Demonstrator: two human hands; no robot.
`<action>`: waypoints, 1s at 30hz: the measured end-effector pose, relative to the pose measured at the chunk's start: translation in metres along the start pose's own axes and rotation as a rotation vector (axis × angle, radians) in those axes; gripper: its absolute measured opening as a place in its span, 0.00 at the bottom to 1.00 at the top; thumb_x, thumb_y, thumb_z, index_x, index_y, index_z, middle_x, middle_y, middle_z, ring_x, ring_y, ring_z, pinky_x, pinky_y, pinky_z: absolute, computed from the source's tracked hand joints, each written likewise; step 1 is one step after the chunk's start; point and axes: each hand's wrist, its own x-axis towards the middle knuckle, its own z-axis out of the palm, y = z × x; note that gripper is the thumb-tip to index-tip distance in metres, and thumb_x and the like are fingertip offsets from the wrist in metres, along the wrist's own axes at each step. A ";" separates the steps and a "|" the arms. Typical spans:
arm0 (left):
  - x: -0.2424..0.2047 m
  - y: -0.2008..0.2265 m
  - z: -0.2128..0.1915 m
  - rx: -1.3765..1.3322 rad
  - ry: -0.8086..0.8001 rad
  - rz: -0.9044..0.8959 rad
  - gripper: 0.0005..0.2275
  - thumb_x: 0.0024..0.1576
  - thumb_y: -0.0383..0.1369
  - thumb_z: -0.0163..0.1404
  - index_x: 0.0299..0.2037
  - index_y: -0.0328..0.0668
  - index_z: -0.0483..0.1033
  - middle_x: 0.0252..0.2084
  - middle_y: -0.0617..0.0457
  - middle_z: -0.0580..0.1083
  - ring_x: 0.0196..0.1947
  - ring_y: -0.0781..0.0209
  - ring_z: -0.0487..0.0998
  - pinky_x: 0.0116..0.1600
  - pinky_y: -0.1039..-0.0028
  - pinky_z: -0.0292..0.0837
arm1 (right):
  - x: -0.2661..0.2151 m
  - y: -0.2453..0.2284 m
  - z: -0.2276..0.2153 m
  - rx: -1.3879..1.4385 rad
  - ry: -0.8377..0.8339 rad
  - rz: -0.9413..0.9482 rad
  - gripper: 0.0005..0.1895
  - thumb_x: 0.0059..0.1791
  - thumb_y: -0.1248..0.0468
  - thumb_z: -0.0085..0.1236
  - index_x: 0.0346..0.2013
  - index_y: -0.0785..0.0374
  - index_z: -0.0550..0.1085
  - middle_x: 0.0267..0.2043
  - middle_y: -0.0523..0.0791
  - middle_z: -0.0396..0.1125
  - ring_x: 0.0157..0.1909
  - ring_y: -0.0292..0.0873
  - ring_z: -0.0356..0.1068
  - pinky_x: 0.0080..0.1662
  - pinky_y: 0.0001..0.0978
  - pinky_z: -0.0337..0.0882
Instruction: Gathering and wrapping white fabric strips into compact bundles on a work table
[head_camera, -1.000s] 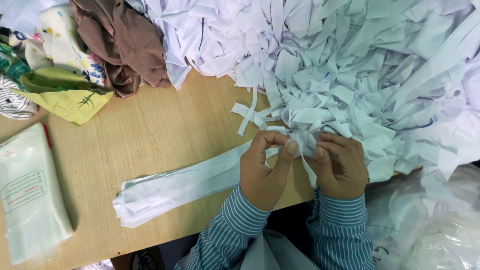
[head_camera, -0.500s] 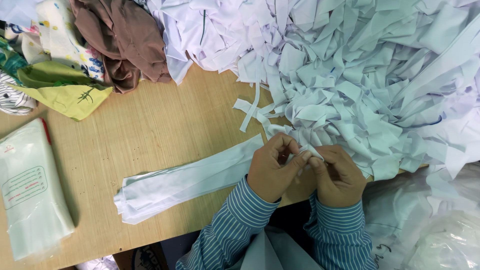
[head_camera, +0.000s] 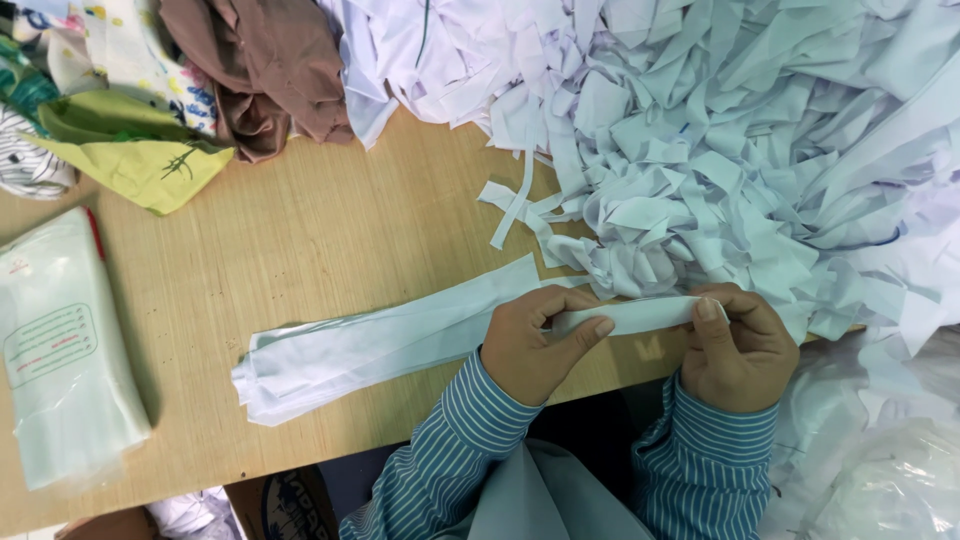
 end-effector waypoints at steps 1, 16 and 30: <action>-0.006 -0.002 -0.002 -0.001 0.017 -0.007 0.11 0.57 0.41 0.57 0.40 0.45 0.83 0.37 0.54 0.82 0.38 0.64 0.81 0.42 0.75 0.76 | -0.002 -0.002 -0.002 0.002 -0.017 0.004 0.05 0.56 0.68 0.57 0.39 0.68 0.74 0.34 0.48 0.70 0.33 0.39 0.66 0.39 0.25 0.70; -0.079 -0.050 -0.096 0.304 0.576 0.065 0.06 0.49 0.30 0.68 0.33 0.50 0.84 0.24 0.55 0.81 0.25 0.58 0.82 0.34 0.74 0.79 | -0.022 -0.005 0.065 -0.197 -0.397 -0.330 0.09 0.45 0.75 0.73 0.38 0.73 0.82 0.28 0.51 0.71 0.31 0.43 0.74 0.38 0.32 0.75; -0.083 -0.058 -0.062 0.806 0.460 0.380 0.20 0.65 0.48 0.45 0.58 0.44 0.76 0.65 0.50 0.72 0.68 0.44 0.67 0.68 0.50 0.55 | -0.047 -0.012 0.106 -0.560 -0.525 -0.841 0.12 0.51 0.73 0.57 0.48 0.68 0.81 0.53 0.53 0.74 0.53 0.58 0.71 0.57 0.49 0.69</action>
